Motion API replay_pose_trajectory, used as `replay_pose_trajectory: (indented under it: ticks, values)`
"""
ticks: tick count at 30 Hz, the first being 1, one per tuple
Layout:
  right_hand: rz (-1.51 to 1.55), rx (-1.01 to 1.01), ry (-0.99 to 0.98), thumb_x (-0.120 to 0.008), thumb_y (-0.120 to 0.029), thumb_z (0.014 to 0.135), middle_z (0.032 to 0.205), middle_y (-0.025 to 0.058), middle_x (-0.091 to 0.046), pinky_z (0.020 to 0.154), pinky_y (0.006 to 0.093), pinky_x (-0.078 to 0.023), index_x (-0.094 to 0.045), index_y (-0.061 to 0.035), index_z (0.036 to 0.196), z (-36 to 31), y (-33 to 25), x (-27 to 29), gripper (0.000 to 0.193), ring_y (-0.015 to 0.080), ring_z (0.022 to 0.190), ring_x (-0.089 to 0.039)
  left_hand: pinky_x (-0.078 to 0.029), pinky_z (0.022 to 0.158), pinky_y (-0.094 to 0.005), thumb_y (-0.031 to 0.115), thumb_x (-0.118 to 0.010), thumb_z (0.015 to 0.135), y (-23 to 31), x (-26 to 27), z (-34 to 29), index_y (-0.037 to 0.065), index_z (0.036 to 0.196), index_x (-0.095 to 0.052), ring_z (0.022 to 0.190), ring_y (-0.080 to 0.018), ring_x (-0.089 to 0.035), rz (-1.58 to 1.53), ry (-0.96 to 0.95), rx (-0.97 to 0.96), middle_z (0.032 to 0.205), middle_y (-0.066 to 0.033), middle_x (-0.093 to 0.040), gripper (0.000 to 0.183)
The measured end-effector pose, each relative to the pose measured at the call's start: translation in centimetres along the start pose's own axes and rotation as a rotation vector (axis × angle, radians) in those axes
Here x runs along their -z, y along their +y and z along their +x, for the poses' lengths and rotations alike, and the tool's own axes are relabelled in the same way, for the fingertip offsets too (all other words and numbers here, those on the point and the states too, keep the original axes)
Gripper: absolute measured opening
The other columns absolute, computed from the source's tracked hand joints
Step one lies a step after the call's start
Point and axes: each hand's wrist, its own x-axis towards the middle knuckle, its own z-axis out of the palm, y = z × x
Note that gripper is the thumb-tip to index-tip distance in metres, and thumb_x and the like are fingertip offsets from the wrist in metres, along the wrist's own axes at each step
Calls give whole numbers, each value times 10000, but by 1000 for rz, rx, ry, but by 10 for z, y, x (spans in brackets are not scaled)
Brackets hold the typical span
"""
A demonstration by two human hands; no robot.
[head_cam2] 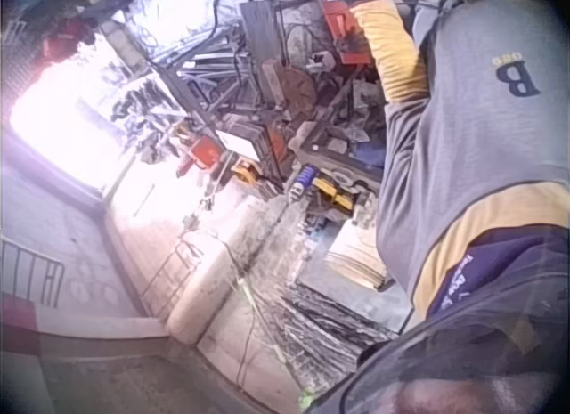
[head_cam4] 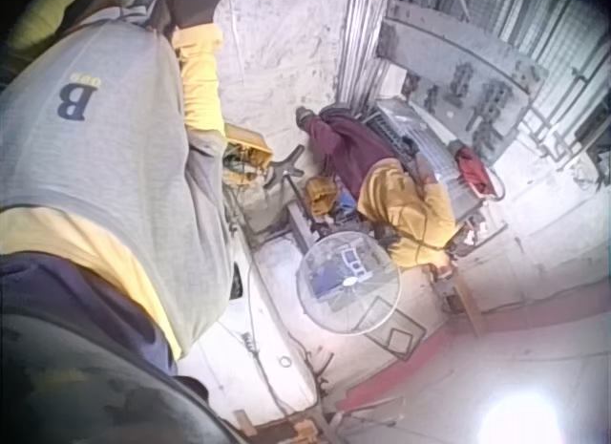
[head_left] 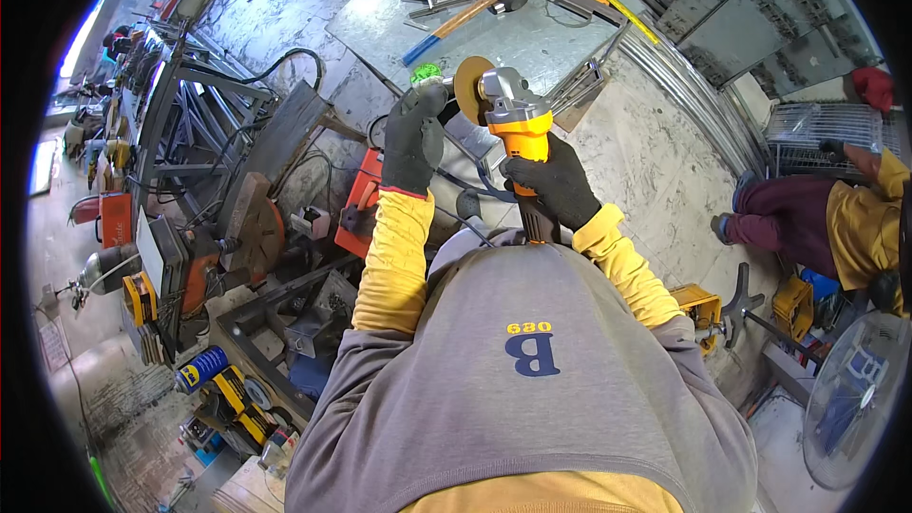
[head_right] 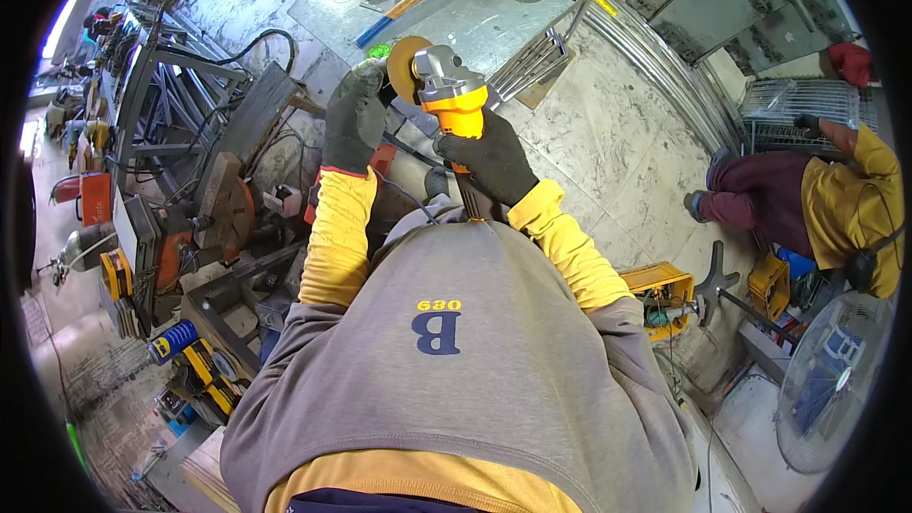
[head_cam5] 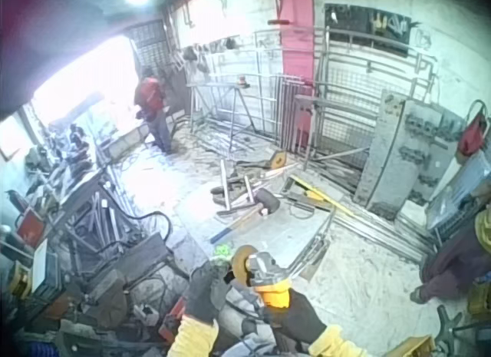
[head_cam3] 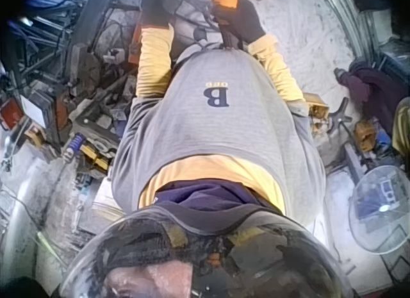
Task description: The person grinds and smooths small metal components and bolts with a handheld angle grinder.
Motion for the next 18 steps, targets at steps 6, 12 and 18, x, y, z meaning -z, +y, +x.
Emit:
replay_pose_trajectory:
  ticks: [6, 12, 18]
  values:
    - [-63, 51, 7, -794, -255, 861, 974, 73, -732, 799, 332, -554, -683, -8, 1178, -4, -7, -6, 417, 154, 864, -684, -555, 1020, -352, 61, -673, 1016, -1, 8, 5, -52, 1223, -701, 1042, -227, -729, -72, 40, 21, 1153, -135, -760, 238]
    - [-41, -17, 2, -794, -259, 860, 1003, 78, -743, 814, 345, -560, -689, -20, 1197, 0, -1, -1, 426, 168, 876, -693, -554, 1021, -354, 64, -676, 1015, 0, 10, 6, -52, 1203, -712, 1042, -223, -729, -69, -27, -10, 1154, -139, -761, 223]
    - [-96, 42, 3, -805, -263, 857, 994, 74, -740, 797, 339, -560, -691, -15, 1184, -2, -12, -5, 426, 161, 860, -690, -537, 1064, -379, 71, -671, 1023, -8, 20, 13, -55, 1200, -711, 1058, -240, -729, -86, 13, 16, 1162, -148, -761, 221]
